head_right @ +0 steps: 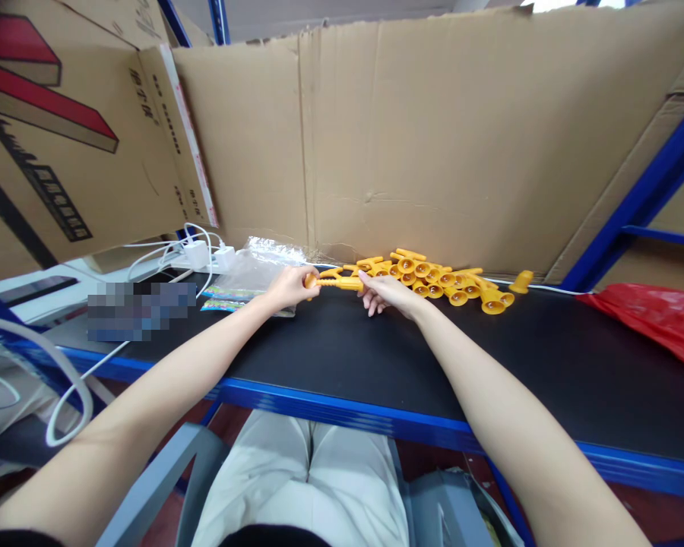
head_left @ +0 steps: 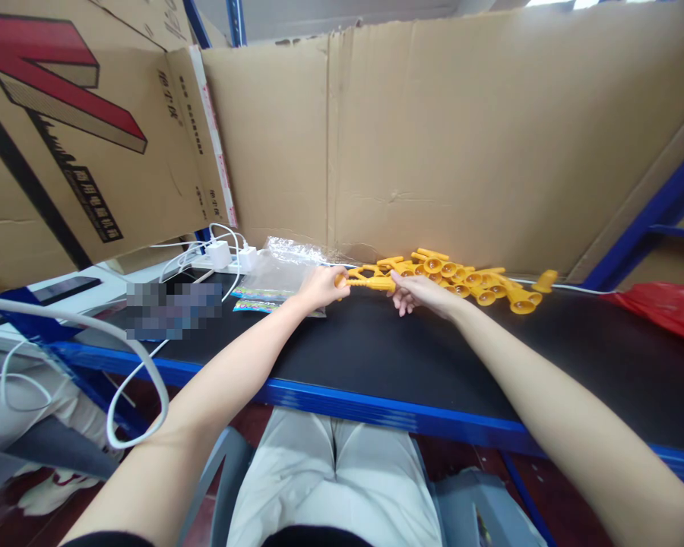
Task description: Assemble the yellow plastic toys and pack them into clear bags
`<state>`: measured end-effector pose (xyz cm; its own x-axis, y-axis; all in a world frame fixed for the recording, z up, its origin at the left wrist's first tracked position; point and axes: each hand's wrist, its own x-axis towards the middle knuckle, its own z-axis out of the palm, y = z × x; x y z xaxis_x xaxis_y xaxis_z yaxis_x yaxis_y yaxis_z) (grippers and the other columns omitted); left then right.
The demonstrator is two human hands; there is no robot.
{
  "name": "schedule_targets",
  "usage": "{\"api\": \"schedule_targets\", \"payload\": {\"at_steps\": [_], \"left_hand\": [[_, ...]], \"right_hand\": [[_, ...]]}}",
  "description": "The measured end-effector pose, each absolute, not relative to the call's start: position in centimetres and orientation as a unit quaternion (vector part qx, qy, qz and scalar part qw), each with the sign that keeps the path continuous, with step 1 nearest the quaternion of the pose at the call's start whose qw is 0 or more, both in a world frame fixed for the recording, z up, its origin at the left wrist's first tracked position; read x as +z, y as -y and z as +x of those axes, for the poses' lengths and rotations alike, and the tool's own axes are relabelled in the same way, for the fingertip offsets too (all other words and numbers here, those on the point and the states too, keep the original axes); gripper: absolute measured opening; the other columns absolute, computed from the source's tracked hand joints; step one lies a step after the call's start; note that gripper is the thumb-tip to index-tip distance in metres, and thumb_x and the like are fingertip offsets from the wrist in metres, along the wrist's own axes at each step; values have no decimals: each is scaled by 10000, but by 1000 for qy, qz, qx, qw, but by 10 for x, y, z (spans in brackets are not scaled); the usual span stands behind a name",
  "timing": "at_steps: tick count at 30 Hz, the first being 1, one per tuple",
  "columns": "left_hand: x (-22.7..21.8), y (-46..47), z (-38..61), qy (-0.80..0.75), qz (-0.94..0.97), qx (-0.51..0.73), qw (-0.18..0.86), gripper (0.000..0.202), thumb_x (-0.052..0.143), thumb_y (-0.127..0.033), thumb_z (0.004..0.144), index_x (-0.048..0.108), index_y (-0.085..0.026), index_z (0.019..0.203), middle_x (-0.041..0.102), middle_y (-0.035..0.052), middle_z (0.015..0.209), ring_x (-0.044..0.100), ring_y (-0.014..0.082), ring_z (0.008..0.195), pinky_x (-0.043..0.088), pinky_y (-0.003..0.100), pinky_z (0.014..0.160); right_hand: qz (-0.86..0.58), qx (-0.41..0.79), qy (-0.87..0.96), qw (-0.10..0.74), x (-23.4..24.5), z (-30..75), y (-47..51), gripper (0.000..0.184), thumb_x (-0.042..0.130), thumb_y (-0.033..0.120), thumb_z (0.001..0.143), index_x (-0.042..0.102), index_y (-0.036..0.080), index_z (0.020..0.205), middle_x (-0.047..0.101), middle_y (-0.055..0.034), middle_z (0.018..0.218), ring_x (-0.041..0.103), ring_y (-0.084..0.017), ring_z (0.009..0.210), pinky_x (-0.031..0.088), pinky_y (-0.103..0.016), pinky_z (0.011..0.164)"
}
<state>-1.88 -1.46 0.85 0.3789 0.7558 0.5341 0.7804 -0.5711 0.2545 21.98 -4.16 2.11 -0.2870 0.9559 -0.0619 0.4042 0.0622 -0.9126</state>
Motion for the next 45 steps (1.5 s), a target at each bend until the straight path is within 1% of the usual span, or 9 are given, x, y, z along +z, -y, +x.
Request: {"api": "schedule_targets", "payload": {"at_steps": [2,5,8,17,30,36,39,41,45], "left_hand": [[8,14,-19,465,-828,-314,21,270,571,-313,684,640,-192,915,598,12,649,517,137,574,357,238,569],[7,12,-19,466,-826,-316,23,280,569,-325,688,638,-188,921,596,14,647,519,139,573,359,241,572],[6,12,-19,467,-825,-316,28,284,564,-330,692,637,-183,925,595,16,647,521,140,575,361,241,575],[10,18,-21,430,-846,-313,39,287,555,-310,701,621,-190,953,608,6,674,517,122,585,360,222,583],[11,18,-20,446,-845,-294,34,301,554,-301,679,611,-197,956,588,-1,642,512,129,574,363,230,574],[9,17,-20,451,-842,-295,40,310,559,-316,680,618,-199,961,598,6,651,526,139,587,371,241,590],[9,15,-20,455,-840,-294,40,314,557,-323,680,619,-197,960,594,6,647,521,137,585,364,240,587],[9,15,-20,455,-839,-296,40,313,554,-319,678,618,-196,958,588,4,639,514,134,580,355,237,582],[9,15,-20,452,-838,-303,37,296,553,-314,678,618,-200,943,581,-3,629,500,126,563,344,232,574]], "right_hand": [[-514,452,664,301,21,220,42,508,445,619,782,560,125,796,628,-87,683,576,-107,486,415,-190,400],[-489,447,682,308,20,224,41,433,607,497,735,533,161,998,648,-89,912,612,-107,582,464,-190,466],[-460,437,702,324,18,227,39,564,719,349,663,457,192,1137,636,-70,967,619,-107,628,488,-204,529],[-463,436,698,327,22,228,42,375,636,429,733,543,135,946,650,-92,848,609,-109,637,486,-219,564],[-474,462,684,306,24,222,45,467,540,586,739,554,121,701,642,-89,661,591,-107,561,452,-200,525],[-495,471,665,302,19,224,41,480,473,595,781,562,124,806,654,-114,759,599,-115,555,456,-194,470],[-480,460,676,317,20,226,41,416,578,498,758,550,151,986,640,-102,938,624,-115,635,492,-198,518],[-463,450,688,330,21,228,41,477,670,386,710,506,182,1109,618,-83,998,632,-117,687,511,-211,569],[-450,444,692,348,21,228,39,484,722,299,659,504,169,1072,613,-74,966,633,-127,692,519,-237,598]]}}
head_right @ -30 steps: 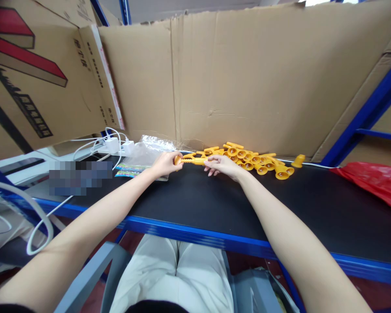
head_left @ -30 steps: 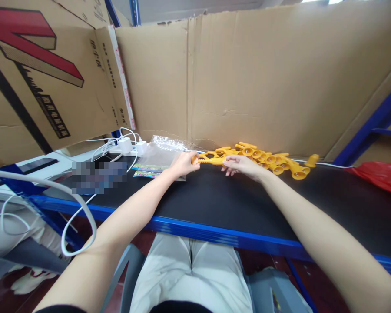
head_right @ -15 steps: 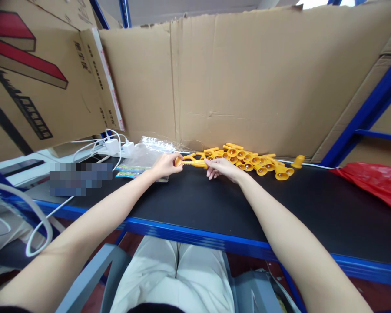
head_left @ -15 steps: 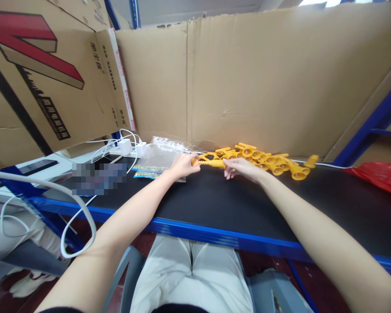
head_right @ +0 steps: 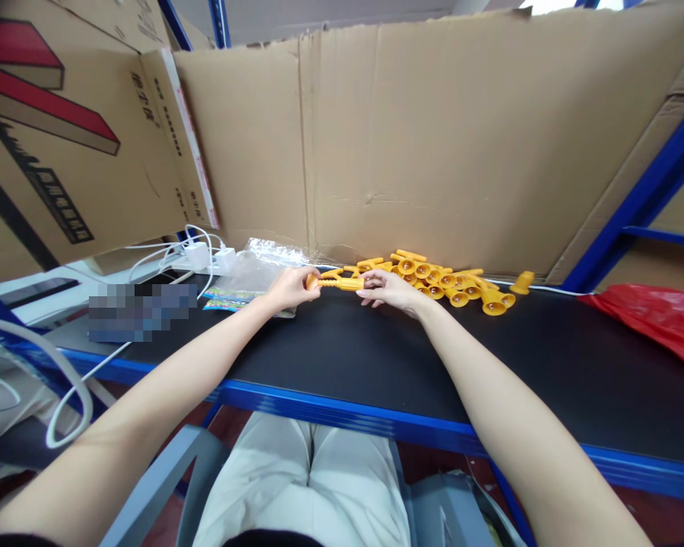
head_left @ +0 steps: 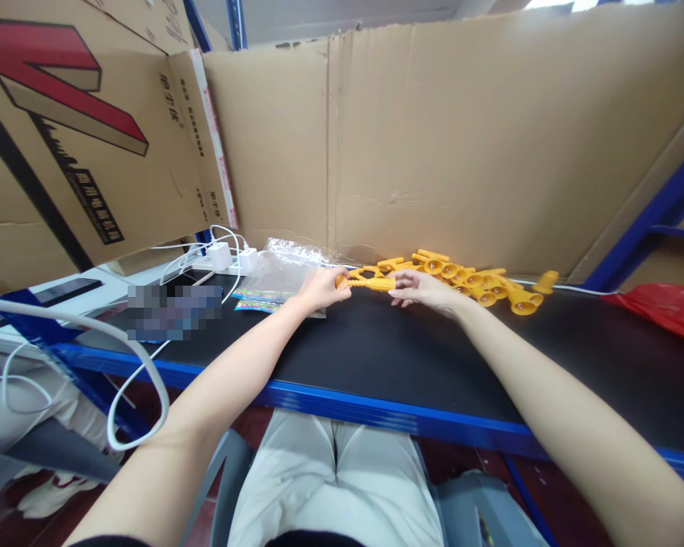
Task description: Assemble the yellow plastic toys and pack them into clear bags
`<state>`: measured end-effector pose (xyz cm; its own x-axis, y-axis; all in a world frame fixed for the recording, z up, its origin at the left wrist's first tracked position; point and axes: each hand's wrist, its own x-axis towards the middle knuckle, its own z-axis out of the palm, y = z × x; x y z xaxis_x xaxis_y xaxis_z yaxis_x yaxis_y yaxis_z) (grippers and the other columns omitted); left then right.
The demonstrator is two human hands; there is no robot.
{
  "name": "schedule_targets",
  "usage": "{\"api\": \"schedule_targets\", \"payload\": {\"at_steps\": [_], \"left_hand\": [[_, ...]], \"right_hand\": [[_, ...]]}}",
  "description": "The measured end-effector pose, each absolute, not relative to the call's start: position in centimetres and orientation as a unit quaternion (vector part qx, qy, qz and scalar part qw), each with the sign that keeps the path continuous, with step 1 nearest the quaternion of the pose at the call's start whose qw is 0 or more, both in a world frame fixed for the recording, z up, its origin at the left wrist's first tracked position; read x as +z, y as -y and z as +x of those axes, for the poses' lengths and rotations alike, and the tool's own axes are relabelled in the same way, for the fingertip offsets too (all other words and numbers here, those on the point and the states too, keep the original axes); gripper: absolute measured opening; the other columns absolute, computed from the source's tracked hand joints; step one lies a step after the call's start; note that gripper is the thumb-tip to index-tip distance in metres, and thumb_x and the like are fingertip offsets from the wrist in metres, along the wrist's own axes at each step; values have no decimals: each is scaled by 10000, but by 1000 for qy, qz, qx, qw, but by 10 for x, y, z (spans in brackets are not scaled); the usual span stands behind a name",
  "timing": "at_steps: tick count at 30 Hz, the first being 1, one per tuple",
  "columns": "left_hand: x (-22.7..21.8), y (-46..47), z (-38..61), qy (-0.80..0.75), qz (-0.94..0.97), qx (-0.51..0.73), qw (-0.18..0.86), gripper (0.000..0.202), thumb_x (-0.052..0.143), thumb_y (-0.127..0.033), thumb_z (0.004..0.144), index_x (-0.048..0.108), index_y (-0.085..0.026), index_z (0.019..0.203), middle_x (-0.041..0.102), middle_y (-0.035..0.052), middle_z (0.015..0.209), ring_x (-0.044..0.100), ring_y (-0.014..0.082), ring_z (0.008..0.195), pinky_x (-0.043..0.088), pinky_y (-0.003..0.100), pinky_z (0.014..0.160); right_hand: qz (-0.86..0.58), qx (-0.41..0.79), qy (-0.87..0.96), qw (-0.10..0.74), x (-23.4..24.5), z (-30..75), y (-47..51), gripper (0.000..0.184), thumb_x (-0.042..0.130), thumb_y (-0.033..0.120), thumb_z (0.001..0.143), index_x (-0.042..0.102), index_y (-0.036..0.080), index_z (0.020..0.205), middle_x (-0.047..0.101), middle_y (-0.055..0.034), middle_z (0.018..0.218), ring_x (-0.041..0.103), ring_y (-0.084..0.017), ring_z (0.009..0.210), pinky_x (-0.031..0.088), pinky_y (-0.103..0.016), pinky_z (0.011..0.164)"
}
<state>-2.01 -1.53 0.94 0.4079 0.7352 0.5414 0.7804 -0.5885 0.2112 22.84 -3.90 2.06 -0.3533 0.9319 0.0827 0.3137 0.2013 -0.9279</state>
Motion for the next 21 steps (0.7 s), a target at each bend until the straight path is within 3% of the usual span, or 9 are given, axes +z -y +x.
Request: {"api": "schedule_targets", "payload": {"at_steps": [5,10,21], "left_hand": [[10,17,-20,442,-840,-311,34,281,542,-310,694,616,-200,942,577,-7,622,485,118,547,342,228,569],[10,17,-19,437,-841,-318,31,272,543,-305,701,613,-199,942,575,-12,624,484,113,551,349,222,574],[8,16,-19,422,-847,-323,26,280,520,-334,758,586,-198,994,586,-5,683,506,117,602,366,220,594]], "right_hand": [[-457,443,687,349,22,226,40,339,644,382,739,562,140,962,638,-108,962,625,-115,674,507,-223,585],[-461,456,676,349,22,225,41,346,584,457,774,590,125,869,658,-116,893,614,-106,640,496,-207,564],[-437,569,568,404,22,221,38,284,616,351,769,593,151,969,657,-103,961,608,-105,644,509,-230,618]]}}
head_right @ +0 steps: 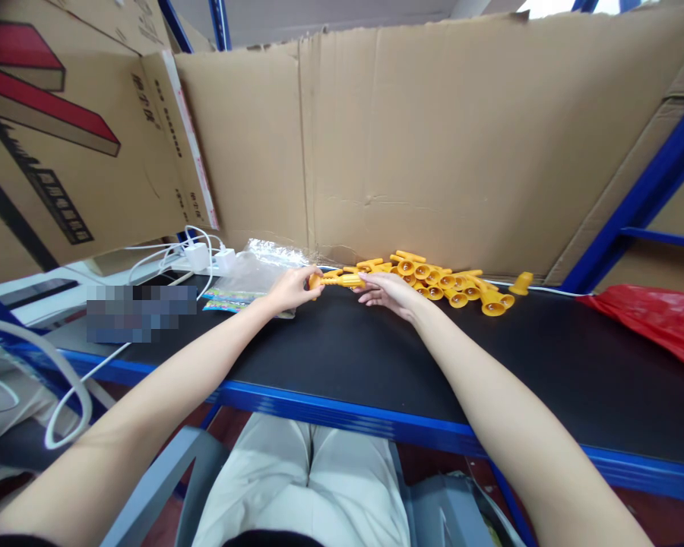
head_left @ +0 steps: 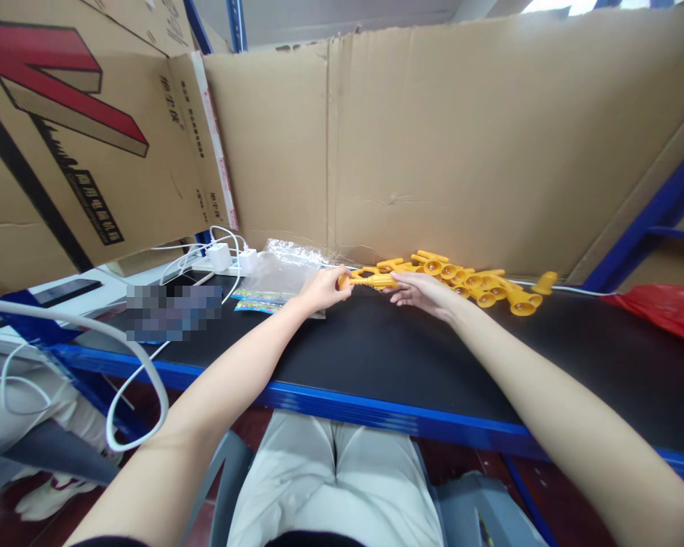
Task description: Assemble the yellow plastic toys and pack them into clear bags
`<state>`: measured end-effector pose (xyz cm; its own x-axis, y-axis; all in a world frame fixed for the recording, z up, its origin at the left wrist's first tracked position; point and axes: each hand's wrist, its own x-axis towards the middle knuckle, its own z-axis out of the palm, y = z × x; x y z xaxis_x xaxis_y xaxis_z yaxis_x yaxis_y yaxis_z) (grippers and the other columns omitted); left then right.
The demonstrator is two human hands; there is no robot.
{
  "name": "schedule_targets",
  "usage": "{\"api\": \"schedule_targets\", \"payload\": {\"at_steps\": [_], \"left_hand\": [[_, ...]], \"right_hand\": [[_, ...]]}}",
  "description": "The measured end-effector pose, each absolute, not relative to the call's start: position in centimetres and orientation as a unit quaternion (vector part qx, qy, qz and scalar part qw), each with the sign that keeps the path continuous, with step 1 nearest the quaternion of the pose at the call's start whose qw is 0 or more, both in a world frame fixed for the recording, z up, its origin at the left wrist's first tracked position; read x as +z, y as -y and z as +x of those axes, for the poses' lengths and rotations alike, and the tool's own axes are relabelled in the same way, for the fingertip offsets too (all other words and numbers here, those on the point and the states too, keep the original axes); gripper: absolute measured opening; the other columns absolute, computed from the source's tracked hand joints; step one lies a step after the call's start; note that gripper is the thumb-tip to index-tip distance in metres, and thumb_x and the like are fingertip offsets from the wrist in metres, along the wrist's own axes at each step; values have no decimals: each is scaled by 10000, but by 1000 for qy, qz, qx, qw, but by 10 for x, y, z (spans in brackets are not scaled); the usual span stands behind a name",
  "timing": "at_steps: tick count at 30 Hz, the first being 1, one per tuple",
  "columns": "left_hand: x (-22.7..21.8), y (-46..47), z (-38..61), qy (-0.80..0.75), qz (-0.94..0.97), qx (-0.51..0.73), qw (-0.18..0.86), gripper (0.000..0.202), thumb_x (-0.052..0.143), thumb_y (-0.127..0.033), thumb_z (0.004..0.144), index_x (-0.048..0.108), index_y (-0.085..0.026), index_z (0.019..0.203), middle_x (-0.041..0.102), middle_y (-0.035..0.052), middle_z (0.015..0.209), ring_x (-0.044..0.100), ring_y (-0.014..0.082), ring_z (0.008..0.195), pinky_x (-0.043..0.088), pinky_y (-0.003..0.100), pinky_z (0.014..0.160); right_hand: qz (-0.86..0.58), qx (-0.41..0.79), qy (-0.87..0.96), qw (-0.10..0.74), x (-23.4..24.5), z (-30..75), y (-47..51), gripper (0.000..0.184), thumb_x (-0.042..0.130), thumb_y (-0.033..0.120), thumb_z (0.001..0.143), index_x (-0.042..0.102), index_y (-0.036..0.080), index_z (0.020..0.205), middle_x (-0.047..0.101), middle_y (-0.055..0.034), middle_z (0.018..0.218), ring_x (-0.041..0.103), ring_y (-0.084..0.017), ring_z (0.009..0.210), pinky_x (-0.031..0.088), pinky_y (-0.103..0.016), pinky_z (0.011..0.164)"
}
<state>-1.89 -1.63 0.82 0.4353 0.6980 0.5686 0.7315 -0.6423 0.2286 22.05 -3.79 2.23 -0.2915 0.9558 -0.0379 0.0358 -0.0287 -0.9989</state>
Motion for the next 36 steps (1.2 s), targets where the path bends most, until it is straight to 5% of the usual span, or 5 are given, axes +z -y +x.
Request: {"api": "schedule_targets", "payload": {"at_steps": [11,18,24,29,36], "left_hand": [[8,14,-22,423,-841,-336,-5,539,505,-334,799,361,-227,1308,601,23,853,551,130,682,414,247,659],[6,8,-30,434,-835,-336,-26,536,480,-257,795,343,-199,1310,605,30,893,548,119,663,425,253,673],[5,9,-25,408,-849,-333,-42,459,483,-235,788,424,-190,1240,616,18,834,548,119,675,430,259,695],[4,6,-25,408,-849,-334,-47,433,482,-232,786,443,-194,1216,615,9,794,548,124,671,431,262,684],[3,6,-26,400,-852,-334,-50,413,481,-237,792,458,-187,1201,612,11,768,550,129,669,433,263,676]], "right_hand": [[-438,530,514,512,28,223,33,155,589,304,775,543,183,860,644,-44,778,575,-106,582,499,-244,598],[-496,168,474,708,31,269,11,378,608,396,714,385,224,966,610,-51,920,613,-151,718,494,-304,652],[-612,-151,562,536,11,304,10,414,559,390,745,463,171,1083,591,-133,1024,573,-247,912,418,-417,833],[-672,-176,609,383,3,308,5,474,470,314,780,455,132,1218,563,-164,1142,515,-297,1055,369,-444,903],[-684,-151,634,329,-1,305,1,679,479,288,729,305,112,1361,402,-170,1341,375,-328,1216,276,-520,987]]}}
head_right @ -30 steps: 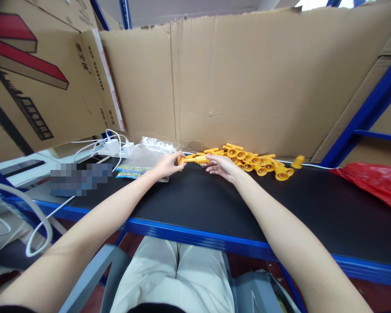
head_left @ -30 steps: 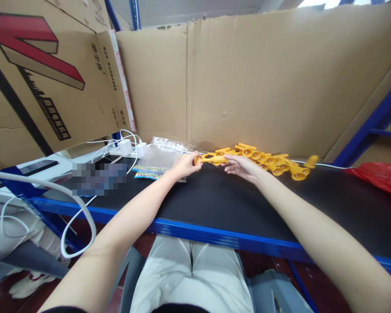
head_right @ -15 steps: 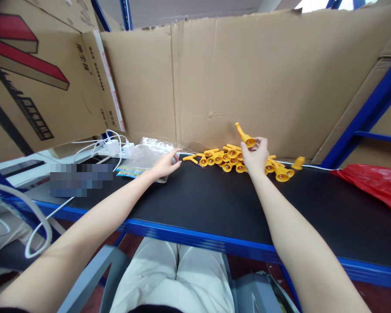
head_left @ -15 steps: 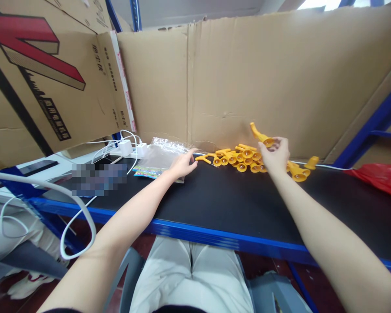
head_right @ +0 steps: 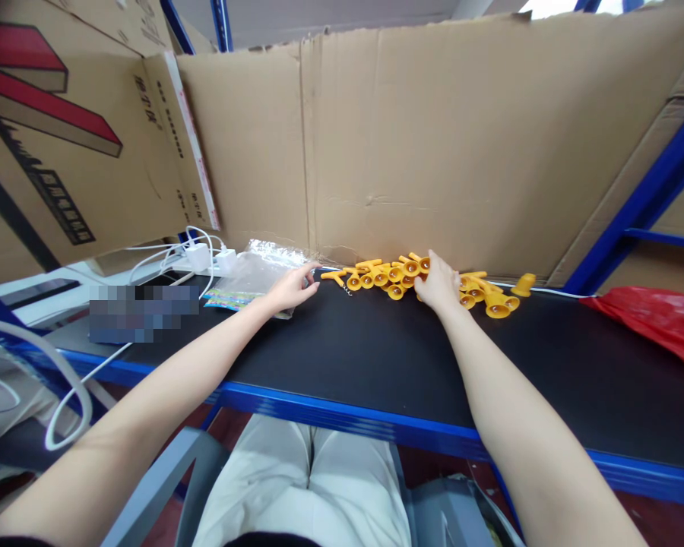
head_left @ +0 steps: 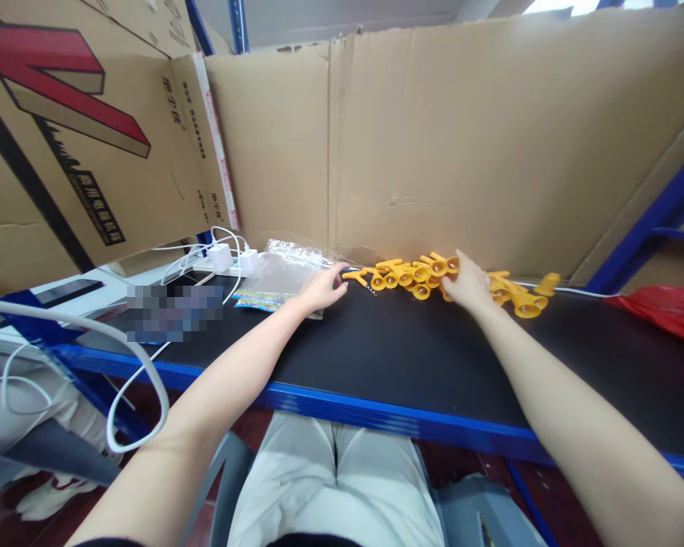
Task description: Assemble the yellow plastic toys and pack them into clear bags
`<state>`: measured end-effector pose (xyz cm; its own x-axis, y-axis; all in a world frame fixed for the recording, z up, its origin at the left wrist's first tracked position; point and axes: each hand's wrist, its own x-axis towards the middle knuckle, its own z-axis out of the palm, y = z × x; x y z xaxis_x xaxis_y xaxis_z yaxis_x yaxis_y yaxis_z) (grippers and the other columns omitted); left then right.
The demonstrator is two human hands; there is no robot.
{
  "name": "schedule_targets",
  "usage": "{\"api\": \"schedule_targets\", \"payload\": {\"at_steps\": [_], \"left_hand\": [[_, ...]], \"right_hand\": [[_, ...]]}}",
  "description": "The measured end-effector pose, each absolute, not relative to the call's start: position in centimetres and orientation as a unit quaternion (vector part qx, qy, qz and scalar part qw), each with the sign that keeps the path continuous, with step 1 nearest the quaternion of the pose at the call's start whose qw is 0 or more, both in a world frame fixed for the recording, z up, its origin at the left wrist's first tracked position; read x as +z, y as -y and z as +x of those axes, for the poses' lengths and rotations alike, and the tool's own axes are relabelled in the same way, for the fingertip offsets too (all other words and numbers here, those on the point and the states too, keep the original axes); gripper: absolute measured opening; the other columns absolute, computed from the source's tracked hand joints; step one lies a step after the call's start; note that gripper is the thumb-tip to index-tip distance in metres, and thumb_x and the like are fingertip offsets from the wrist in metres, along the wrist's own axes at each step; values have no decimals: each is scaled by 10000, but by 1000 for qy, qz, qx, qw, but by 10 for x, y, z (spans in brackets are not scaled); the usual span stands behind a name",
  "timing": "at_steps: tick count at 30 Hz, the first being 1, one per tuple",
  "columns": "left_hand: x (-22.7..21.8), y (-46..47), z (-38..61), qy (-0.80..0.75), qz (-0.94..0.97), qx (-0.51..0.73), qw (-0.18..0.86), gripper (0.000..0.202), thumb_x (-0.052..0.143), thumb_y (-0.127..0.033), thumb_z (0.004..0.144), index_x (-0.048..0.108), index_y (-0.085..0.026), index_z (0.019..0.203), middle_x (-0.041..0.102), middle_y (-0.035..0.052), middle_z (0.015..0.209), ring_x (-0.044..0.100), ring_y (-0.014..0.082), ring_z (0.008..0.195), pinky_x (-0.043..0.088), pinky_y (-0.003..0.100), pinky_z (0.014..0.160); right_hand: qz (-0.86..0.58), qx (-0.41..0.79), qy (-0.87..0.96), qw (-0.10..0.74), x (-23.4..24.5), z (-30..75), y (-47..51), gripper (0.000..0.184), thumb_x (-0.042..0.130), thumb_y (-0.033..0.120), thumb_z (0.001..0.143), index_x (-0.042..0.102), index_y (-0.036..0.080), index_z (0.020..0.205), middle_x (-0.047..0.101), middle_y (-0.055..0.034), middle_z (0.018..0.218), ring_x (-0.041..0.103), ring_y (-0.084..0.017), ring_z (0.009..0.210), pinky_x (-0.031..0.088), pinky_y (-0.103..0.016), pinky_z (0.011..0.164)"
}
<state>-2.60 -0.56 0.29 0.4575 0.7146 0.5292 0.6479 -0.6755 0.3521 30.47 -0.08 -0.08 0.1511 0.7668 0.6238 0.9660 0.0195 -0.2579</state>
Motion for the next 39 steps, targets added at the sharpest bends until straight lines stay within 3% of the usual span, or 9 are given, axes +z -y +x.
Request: {"api": "schedule_targets", "payload": {"at_steps": [7,14,17,20,22,26,33,37,39], "left_hand": [[3,4,-26,-406,856,318,38,310,474,-251,789,576,-167,1069,614,14,721,541,124,631,416,243,621],[3,3,-26,-395,867,302,31,244,448,-248,780,661,-156,858,622,18,680,522,113,591,387,224,579],[2,2,-26,-386,871,303,28,242,446,-244,780,662,-150,832,624,15,670,516,108,579,381,219,573],[3,3,-25,-384,871,304,28,241,448,-240,780,665,-144,823,621,16,658,512,105,569,381,215,571],[4,4,-25,-386,872,299,26,239,451,-238,783,665,-145,831,619,15,649,511,105,563,386,217,574],[4,5,-22,-396,878,269,7,252,424,-228,806,657,-154,866,636,30,706,549,128,627,423,239,631],[8,-7,-7,-408,901,109,-104,398,423,-107,780,530,-155,1160,532,117,1174,508,224,1069,428,317,872],[21,-17,9,-411,906,16,-100,512,491,-67,726,474,-183,1225,505,123,1229,515,244,1090,445,327,866],[27,-20,17,-424,902,-9,-76,518,492,-67,733,474,-201,1233,554,124,1178,562,247,1027,467,342,830]], "right_hand": [[-653,-185,655,332,3,292,8,691,469,248,733,250,118,1375,210,-170,1444,166,-320,1328,131,-570,1037],[-536,-201,754,322,5,243,23,571,422,206,767,343,127,1327,274,-140,1425,228,-282,1316,157,-522,1061],[-487,-125,817,283,-3,218,29,549,451,233,774,384,139,1311,321,-135,1404,292,-269,1292,225,-484,1058],[-467,10,866,178,-11,202,33,475,407,281,827,455,145,1280,416,-125,1349,369,-246,1254,285,-440,1046],[-466,58,874,127,-13,199,34,458,336,296,867,476,137,1274,424,-110,1349,368,-230,1258,273,-415,1059],[-478,73,869,111,-8,204,36,504,337,349,875,455,102,1298,407,-94,1365,355,-213,1267,251,-357,1079],[-469,45,876,100,-6,205,39,495,345,361,876,477,113,1284,435,-97,1344,388,-210,1245,279,-345,1062],[-475,31,876,71,21,212,38,389,437,345,826,607,174,1132,594,-77,1167,558,-232,1046,412,-358,933],[-495,28,858,132,48,225,35,332,434,363,826,650,218,1032,658,-45,1027,611,-199,890,462,-322,823]]}}
